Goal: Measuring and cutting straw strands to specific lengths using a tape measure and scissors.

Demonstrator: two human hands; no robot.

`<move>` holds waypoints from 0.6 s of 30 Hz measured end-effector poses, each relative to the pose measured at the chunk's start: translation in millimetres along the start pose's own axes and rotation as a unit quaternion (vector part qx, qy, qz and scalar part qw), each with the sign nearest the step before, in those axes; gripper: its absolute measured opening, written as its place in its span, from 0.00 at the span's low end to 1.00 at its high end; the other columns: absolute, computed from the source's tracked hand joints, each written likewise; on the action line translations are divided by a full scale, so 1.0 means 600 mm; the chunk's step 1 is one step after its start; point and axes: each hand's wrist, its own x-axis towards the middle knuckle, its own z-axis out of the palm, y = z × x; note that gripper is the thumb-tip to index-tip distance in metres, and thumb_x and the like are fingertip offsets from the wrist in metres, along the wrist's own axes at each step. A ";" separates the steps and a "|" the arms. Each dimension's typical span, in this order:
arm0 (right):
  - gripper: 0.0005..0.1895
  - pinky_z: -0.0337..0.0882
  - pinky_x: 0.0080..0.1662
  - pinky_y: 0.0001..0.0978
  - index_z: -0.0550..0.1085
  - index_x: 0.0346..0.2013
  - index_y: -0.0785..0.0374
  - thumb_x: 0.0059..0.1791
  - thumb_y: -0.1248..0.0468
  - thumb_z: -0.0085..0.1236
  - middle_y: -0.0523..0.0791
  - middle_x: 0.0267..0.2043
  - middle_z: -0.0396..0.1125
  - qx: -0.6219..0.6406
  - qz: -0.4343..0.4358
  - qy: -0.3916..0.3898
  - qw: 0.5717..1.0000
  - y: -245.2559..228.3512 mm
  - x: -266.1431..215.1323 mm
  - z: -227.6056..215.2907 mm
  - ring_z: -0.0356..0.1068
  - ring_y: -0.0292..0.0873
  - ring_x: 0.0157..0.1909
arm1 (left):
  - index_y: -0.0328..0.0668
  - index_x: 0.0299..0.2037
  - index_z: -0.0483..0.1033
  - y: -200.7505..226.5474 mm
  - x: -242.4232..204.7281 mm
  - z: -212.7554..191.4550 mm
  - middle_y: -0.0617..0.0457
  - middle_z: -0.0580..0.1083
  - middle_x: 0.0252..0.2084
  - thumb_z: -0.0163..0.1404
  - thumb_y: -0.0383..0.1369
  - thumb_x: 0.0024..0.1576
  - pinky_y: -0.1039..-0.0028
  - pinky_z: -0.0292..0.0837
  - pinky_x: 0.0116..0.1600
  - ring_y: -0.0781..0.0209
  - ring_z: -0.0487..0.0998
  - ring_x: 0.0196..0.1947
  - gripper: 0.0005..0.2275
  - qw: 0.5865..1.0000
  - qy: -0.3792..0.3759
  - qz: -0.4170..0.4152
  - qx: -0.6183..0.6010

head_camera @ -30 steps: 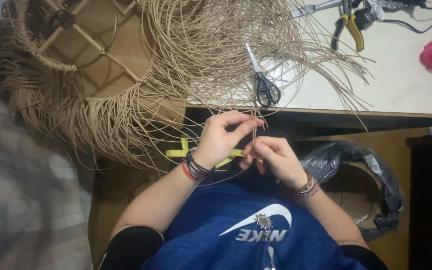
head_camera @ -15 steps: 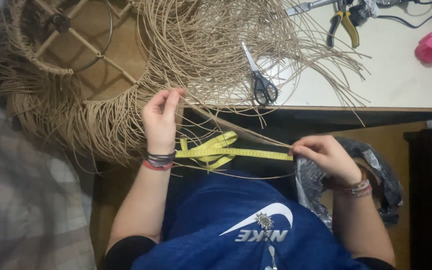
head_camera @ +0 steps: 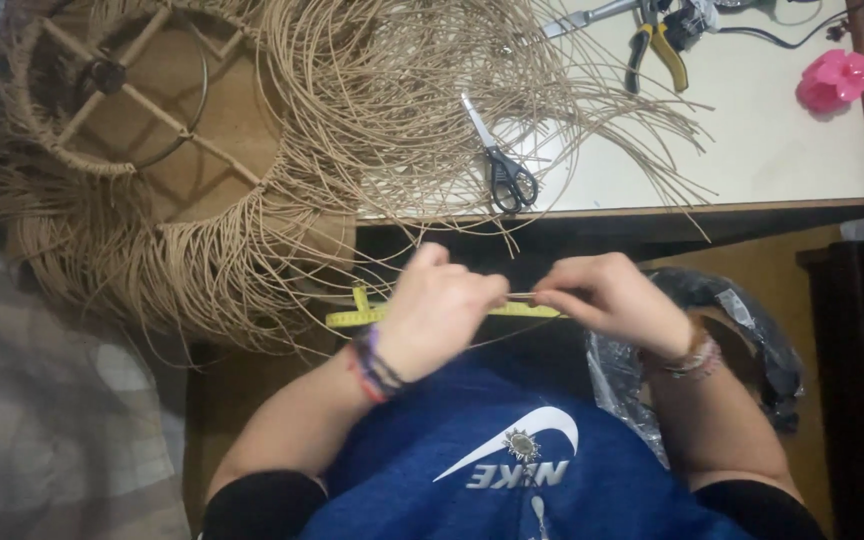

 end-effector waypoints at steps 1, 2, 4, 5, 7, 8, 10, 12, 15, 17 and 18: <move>0.10 0.74 0.33 0.36 0.82 0.31 0.60 0.51 0.61 0.57 0.47 0.23 0.73 0.001 0.000 0.001 1.000 0.011 -0.013 -0.013 0.74 0.44 0.25 | 0.61 0.33 0.70 -0.012 -0.012 -0.022 0.68 0.74 0.23 0.42 0.44 0.65 0.66 0.60 0.49 0.68 0.77 0.30 0.09 1.000 -0.001 0.001 0.000; 0.10 0.74 0.34 0.39 0.82 0.32 0.61 0.52 0.61 0.56 0.49 0.23 0.74 -0.013 0.020 0.009 1.000 0.021 -0.026 -0.026 0.75 0.48 0.26 | 0.60 0.34 0.72 -0.024 -0.024 -0.045 0.69 0.75 0.24 0.45 0.42 0.65 0.66 0.59 0.50 0.68 0.77 0.31 0.08 0.999 -0.017 -0.032 0.022; 0.11 0.74 0.35 0.43 0.82 0.33 0.62 0.52 0.61 0.55 0.51 0.24 0.74 -0.029 0.038 0.018 0.999 0.056 -0.054 -0.053 0.76 0.51 0.28 | 0.59 0.34 0.75 -0.060 -0.046 -0.084 0.69 0.76 0.25 0.49 0.39 0.64 0.66 0.59 0.51 0.68 0.77 0.33 0.06 0.996 -0.031 -0.065 0.044; 0.11 0.73 0.40 0.35 0.82 0.35 0.59 0.51 0.58 0.55 0.44 0.29 0.77 -0.064 0.066 0.024 0.995 0.081 -0.072 -0.065 0.76 0.43 0.32 | 0.61 0.34 0.77 -0.082 -0.058 -0.100 0.67 0.77 0.23 0.50 0.37 0.61 0.61 0.59 0.52 0.63 0.78 0.31 0.04 0.985 -0.074 -0.118 0.101; 0.12 0.72 0.44 0.28 0.83 0.38 0.55 0.50 0.55 0.56 0.38 0.35 0.80 -0.099 0.095 0.030 0.990 0.105 -0.095 -0.080 0.76 0.35 0.36 | 0.62 0.34 0.80 -0.118 -0.079 -0.119 0.64 0.78 0.22 0.50 0.34 0.57 0.57 0.60 0.53 0.57 0.78 0.29 0.06 0.966 -0.116 -0.170 0.157; 0.12 0.73 0.45 0.29 0.83 0.38 0.57 0.50 0.55 0.56 0.39 0.36 0.80 -0.092 0.115 0.033 0.989 0.104 -0.101 -0.084 0.77 0.36 0.38 | 0.61 0.36 0.81 -0.131 -0.088 -0.121 0.61 0.80 0.27 0.48 0.39 0.61 0.55 0.59 0.57 0.54 0.79 0.33 0.07 0.956 -0.120 -0.208 0.171; 0.13 0.74 0.46 0.30 0.83 0.37 0.59 0.50 0.56 0.56 0.41 0.37 0.81 -0.085 0.136 0.038 0.986 0.103 -0.098 -0.078 0.79 0.37 0.40 | 0.60 0.37 0.82 -0.136 -0.092 -0.113 0.59 0.82 0.33 0.45 0.45 0.65 0.53 0.58 0.60 0.51 0.80 0.38 0.12 0.944 -0.124 -0.244 0.183; 0.14 0.75 0.45 0.32 0.82 0.38 0.57 0.51 0.53 0.53 0.41 0.37 0.80 -0.106 0.082 -0.014 0.991 0.100 -0.082 -0.062 0.79 0.39 0.39 | 0.59 0.60 0.74 -0.119 -0.082 -0.094 0.46 0.70 0.64 0.58 0.58 0.47 0.41 0.59 0.63 0.45 0.70 0.62 0.31 0.964 -0.087 -0.123 0.220; 0.12 0.73 0.40 0.35 0.80 0.36 0.58 0.51 0.54 0.56 0.41 0.34 0.77 -0.145 -0.041 -0.009 0.989 0.071 -0.035 -0.013 0.77 0.43 0.35 | 0.39 0.70 0.59 -0.025 -0.006 -0.060 0.38 0.64 0.69 0.56 0.59 0.52 0.45 0.53 0.69 0.39 0.62 0.69 0.42 0.993 -0.060 -0.022 -0.101; 0.10 0.73 0.38 0.34 0.80 0.37 0.57 0.51 0.56 0.58 0.41 0.35 0.77 -0.147 -0.079 -0.005 0.986 0.041 -0.010 0.000 0.77 0.42 0.34 | 0.35 0.70 0.55 0.039 0.023 -0.023 0.39 0.71 0.56 0.52 0.52 0.56 0.47 0.64 0.56 0.38 0.71 0.54 0.38 0.975 -0.111 -0.074 -0.178; 0.07 0.73 0.35 0.33 0.81 0.37 0.56 0.50 0.58 0.59 0.41 0.35 0.77 -0.149 -0.117 -0.001 0.982 0.025 0.002 0.006 0.77 0.42 0.33 | 0.31 0.70 0.52 0.071 0.038 -0.005 0.41 0.79 0.43 0.49 0.44 0.60 0.49 0.75 0.43 0.38 0.81 0.39 0.33 0.945 -0.162 -0.123 -0.254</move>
